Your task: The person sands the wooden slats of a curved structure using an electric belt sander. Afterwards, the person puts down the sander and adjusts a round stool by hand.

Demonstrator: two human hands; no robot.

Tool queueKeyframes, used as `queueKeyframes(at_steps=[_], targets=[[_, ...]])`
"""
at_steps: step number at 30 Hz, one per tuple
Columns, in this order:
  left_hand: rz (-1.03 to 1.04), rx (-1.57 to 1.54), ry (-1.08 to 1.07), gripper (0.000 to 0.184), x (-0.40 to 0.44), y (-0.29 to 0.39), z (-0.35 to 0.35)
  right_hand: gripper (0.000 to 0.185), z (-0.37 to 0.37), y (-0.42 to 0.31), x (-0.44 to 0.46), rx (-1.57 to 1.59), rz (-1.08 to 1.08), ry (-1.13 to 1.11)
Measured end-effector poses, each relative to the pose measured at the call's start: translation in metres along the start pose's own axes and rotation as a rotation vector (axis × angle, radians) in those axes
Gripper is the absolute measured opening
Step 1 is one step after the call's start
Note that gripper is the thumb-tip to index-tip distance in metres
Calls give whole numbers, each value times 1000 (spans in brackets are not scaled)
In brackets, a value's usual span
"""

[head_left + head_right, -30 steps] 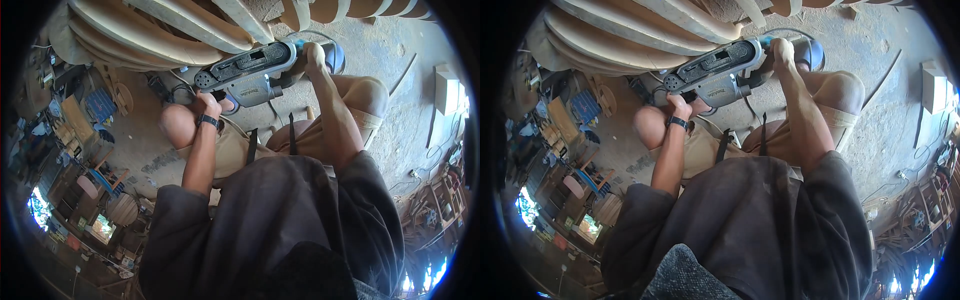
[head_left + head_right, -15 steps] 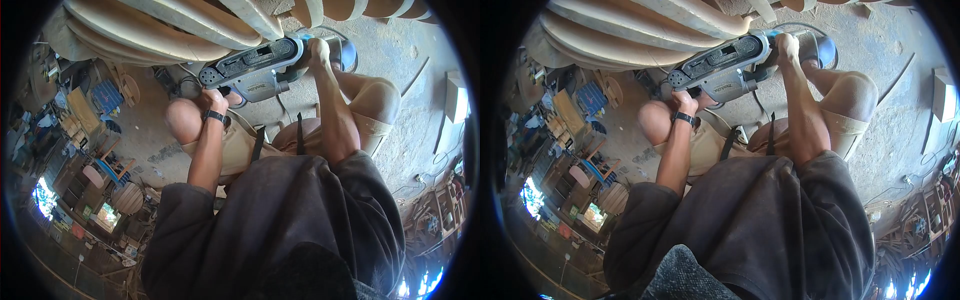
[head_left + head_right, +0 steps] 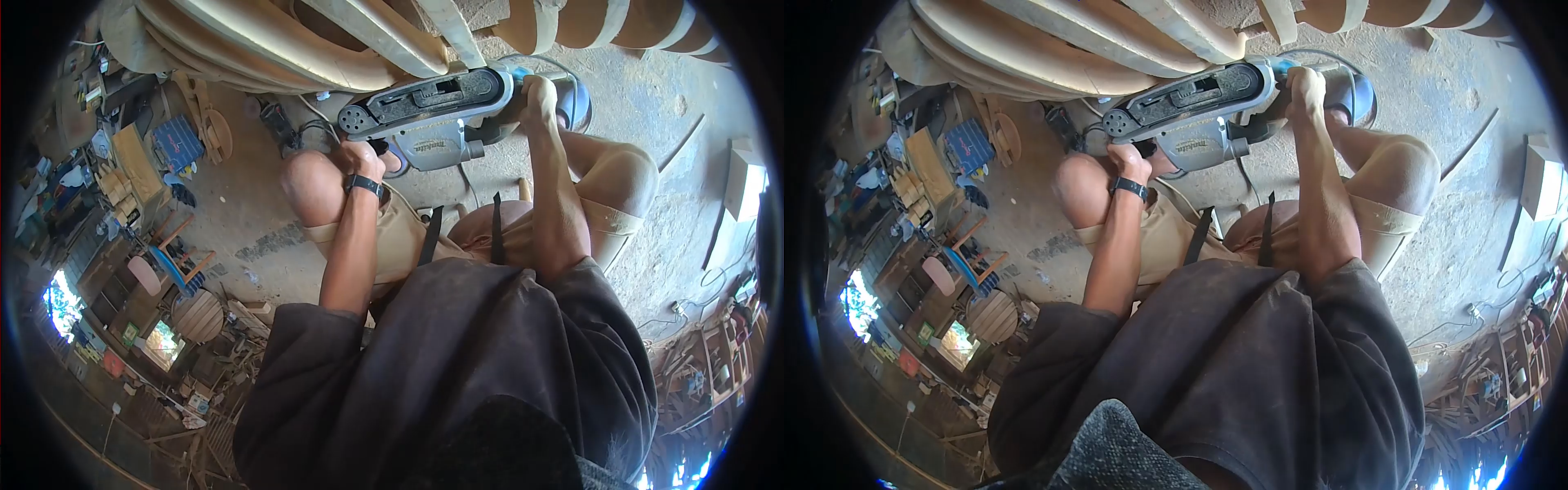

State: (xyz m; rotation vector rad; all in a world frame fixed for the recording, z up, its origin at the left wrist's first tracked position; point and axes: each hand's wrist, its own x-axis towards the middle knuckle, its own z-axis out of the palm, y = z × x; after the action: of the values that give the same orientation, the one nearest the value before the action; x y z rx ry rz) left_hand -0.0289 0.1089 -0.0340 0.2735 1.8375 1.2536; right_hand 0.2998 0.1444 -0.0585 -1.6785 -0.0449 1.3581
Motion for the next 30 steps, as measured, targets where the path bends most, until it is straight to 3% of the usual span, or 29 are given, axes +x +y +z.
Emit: queueKeyframes(at_steps=[7,18,22,24,25,27,28,29,30], targets=[[-160,75,14,32,-19,17,15,7,5,-5,0,-24,41,42],[-99,-72,-4,37,-18,16,2,8,-5,-11,-11,50,-9,-79],[-90,-44,-41,37,-33,29,-9,10,-15,-12,-29,-159,-23,-201],[57,206,52,39,-13,19,-18,14,-25,2,-33,-204,-135,-260],[18,209,24,40,-33,34,-13,10,-28,1,-44,-298,-367,-302],[83,285,60,41,-32,23,-23,9,-36,-13,-68,-239,-314,-247],[48,248,15,41,-48,24,-24,10,-37,-25,-87,-80,-27,-157],[11,215,-29,42,-64,25,-26,13,-47,-22,-92,-57,-2,-139],[-160,166,-30,42,-80,32,-24,17,-57,-15,-99,23,-23,-147]])
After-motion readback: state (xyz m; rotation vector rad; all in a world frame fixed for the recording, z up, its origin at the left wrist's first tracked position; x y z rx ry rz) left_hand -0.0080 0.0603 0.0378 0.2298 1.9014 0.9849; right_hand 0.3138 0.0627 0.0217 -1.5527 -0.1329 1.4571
